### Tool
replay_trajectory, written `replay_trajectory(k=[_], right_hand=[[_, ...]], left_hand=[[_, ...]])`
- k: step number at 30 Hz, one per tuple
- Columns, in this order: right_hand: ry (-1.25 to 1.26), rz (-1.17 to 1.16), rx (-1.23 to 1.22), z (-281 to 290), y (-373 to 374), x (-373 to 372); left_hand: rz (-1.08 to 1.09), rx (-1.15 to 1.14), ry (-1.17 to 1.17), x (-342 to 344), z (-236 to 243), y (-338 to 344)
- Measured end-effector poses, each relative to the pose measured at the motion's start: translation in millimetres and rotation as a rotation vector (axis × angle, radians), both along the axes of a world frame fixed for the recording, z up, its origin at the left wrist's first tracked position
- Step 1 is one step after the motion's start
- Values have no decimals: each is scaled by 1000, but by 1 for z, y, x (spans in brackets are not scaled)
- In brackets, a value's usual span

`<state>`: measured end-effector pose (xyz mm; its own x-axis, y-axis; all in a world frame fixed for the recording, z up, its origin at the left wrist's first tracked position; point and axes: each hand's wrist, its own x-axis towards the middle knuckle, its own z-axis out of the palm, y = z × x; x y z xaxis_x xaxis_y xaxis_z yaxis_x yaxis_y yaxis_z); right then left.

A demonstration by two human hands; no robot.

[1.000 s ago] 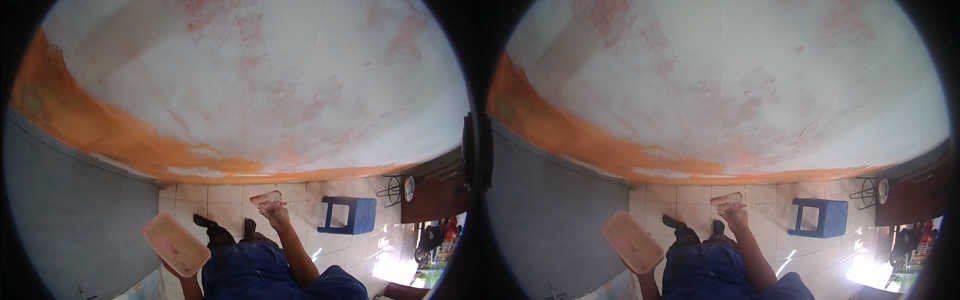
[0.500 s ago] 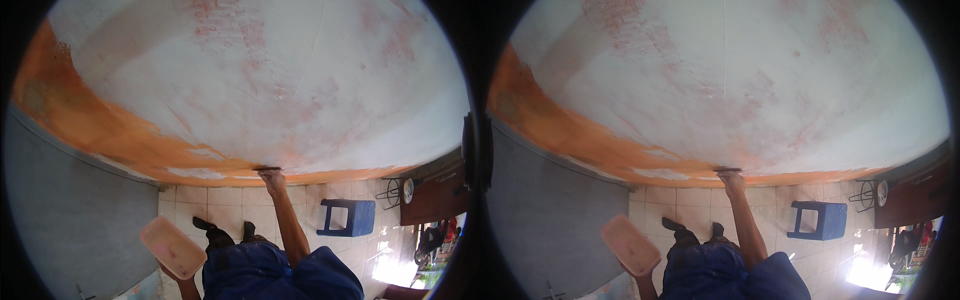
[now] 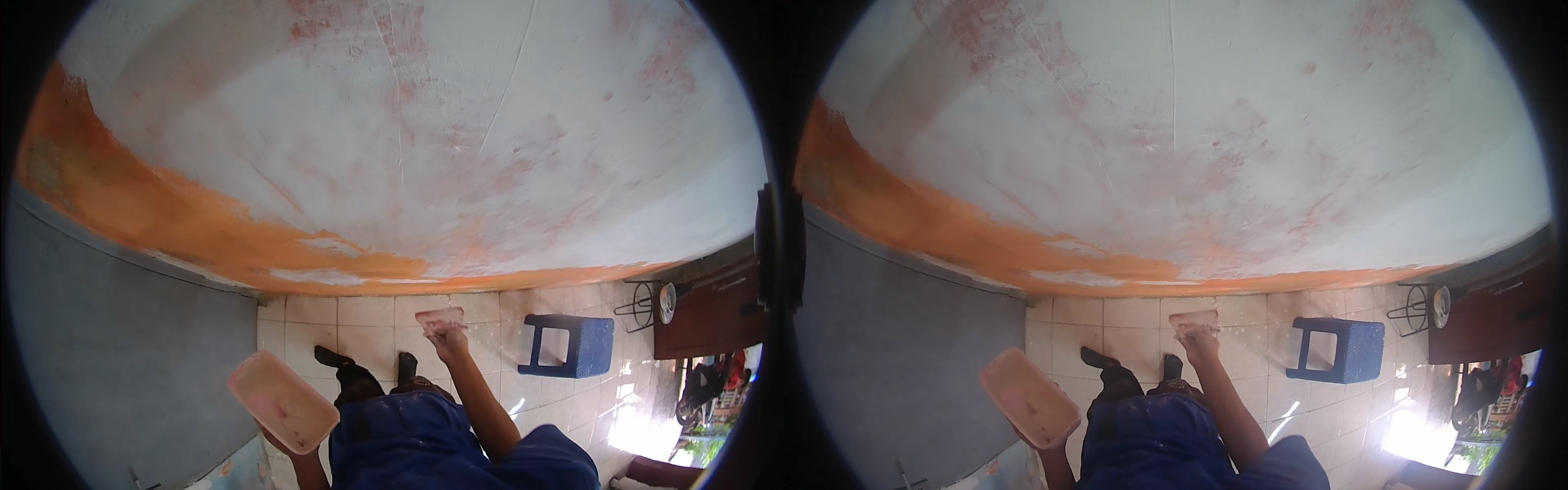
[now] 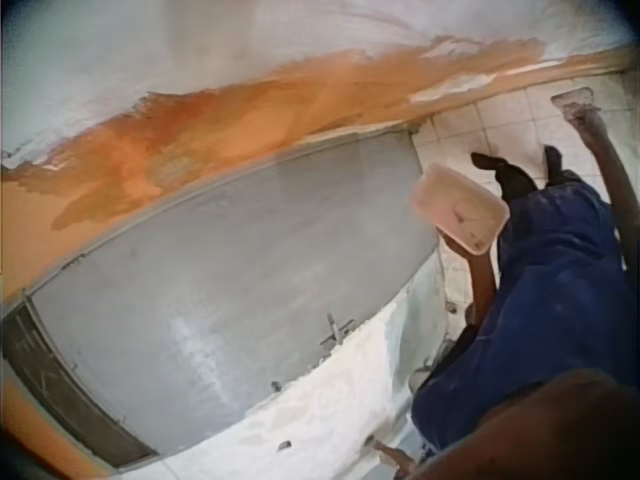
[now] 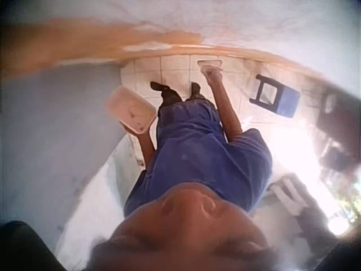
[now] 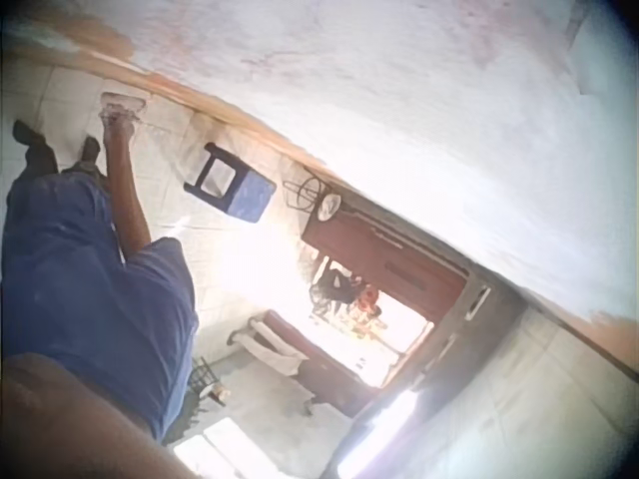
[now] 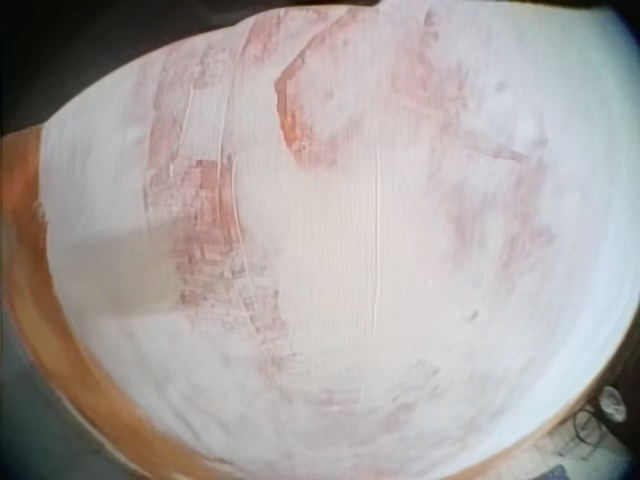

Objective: The person applies plaster to a wall using a putty knife and a plastic container to hold the plaster mixture.

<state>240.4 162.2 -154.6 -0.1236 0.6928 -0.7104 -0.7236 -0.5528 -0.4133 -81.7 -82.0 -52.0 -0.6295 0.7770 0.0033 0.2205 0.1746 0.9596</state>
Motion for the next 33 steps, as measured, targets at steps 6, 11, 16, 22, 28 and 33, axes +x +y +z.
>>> replay_trajectory(k=[6,11,16,22,28,33], right_hand=[[54,-160,162,-38,113,-17],[76,-53,436,74,89,-18],[-33,-118,324,187,31,-11],[90,-35,57,36,7,-2],[46,-45,378,-46,112,9],[-111,-80,234,81,119,-15]], left_hand=[[68,0,76,-3,10,9],[111,16,72,-5,-4,-5],[87,31,24,-2,-4,0],[89,133,-224,1,4,-3],[108,181,-173,2,26,13],[320,316,-717,39,92,40]])
